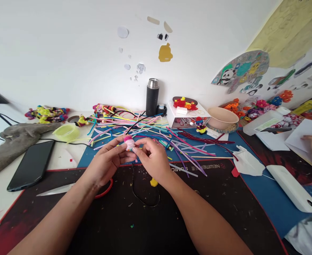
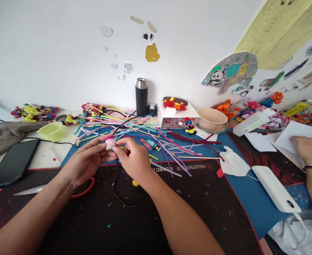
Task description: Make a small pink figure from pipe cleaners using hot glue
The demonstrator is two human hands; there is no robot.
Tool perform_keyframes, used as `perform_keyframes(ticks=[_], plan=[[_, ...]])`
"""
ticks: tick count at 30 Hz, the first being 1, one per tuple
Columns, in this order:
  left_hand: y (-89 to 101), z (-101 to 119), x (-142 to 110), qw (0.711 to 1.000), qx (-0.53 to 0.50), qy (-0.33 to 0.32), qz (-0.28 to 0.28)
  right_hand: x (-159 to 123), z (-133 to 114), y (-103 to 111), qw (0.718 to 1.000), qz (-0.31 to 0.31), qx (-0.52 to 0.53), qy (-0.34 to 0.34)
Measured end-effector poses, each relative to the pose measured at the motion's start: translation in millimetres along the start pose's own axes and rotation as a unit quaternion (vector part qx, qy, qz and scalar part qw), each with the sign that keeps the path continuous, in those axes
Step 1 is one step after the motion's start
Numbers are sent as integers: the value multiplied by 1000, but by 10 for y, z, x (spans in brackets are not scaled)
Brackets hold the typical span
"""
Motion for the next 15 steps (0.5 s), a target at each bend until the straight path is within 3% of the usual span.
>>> perform_keyframes(ticks=[15], plan=[[-24,-10,-21,1000,9,4,-16,-2,4,-35,1000,-23,15,-14]])
Point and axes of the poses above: each hand's wrist, its own x-axis towards the middle knuckle, its own y-axis out of the back of the hand, z = x × y, the point moved 6 cm from there along x, towards the middle knuckle, and after that the axes turned 13 degrees about -y, right-handed, at the moved point
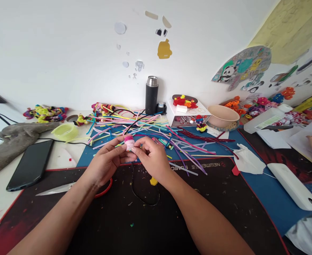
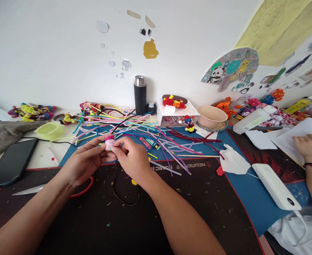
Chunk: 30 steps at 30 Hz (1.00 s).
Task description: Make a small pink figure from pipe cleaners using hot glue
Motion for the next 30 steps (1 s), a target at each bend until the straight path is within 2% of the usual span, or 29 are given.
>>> perform_keyframes(ticks=[4,11,16,22,25,30], plan=[[1,21,1,1000,10,-15,1,7,34,-21,999,-19,29,-28],[-9,65,4,998,32,-55,-9,34,102,-26,982,-59,158,-91],[-29,60,-26,995,64,-72,-21,44,126,-74,973,-88,180,-117],[-98,89,-55,993,82,-71,-38,19,117,-150,933,-137,278,-180],[-102,83,-48,994,78,-65,-33,18,128,-158,925,-139,292,-201],[-75,65,-40,996,66,-60,-30,38,127,-127,924,-124,306,-193]])
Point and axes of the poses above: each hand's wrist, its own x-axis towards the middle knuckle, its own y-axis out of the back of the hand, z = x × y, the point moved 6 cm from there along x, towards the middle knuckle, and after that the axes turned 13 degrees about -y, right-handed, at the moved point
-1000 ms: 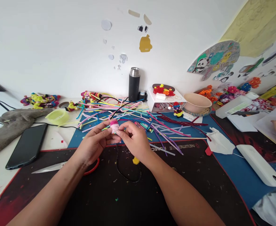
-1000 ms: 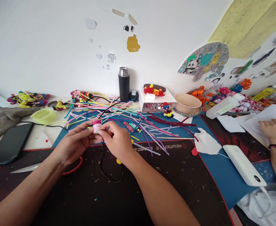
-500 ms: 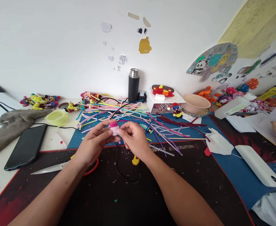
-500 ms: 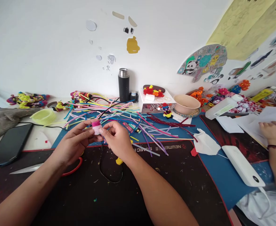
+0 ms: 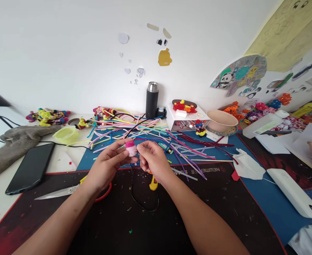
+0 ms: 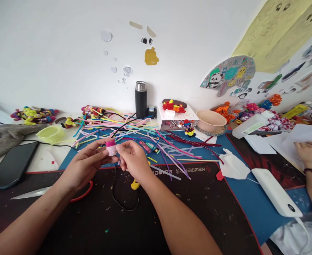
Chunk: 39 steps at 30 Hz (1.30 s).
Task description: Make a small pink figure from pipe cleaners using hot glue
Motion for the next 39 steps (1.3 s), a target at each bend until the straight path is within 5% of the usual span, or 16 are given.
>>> perform_keyframes(ticks=[39], plan=[[57,-98,22,998,-51,43,15,36,32,46,999,16,-29,-9]])
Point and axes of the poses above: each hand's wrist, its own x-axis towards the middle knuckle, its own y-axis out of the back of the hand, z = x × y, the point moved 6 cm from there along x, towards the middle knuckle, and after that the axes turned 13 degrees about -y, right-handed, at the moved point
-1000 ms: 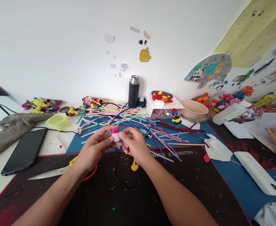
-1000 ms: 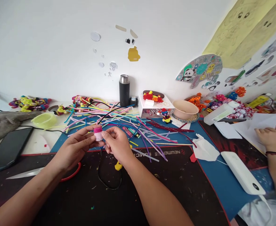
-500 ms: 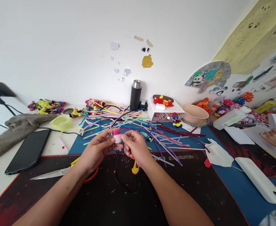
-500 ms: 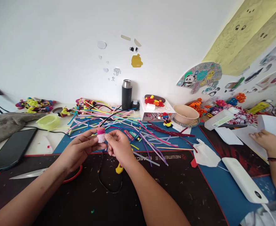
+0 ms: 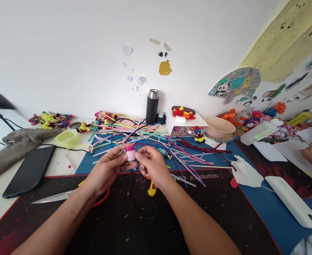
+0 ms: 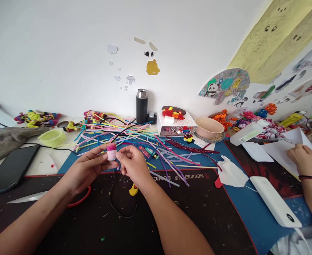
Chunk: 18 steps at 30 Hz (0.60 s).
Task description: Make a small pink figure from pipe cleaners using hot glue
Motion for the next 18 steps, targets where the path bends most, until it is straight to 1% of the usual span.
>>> perform_keyframes(ticks=[12,18], plan=[[-8,9,-4,1000,-15,7,18,-7,-2,-5,1000,-2,11,-5],[-20,22,-8,1000,-21,16,17,-10,12,-20,999,-17,26,-17]])
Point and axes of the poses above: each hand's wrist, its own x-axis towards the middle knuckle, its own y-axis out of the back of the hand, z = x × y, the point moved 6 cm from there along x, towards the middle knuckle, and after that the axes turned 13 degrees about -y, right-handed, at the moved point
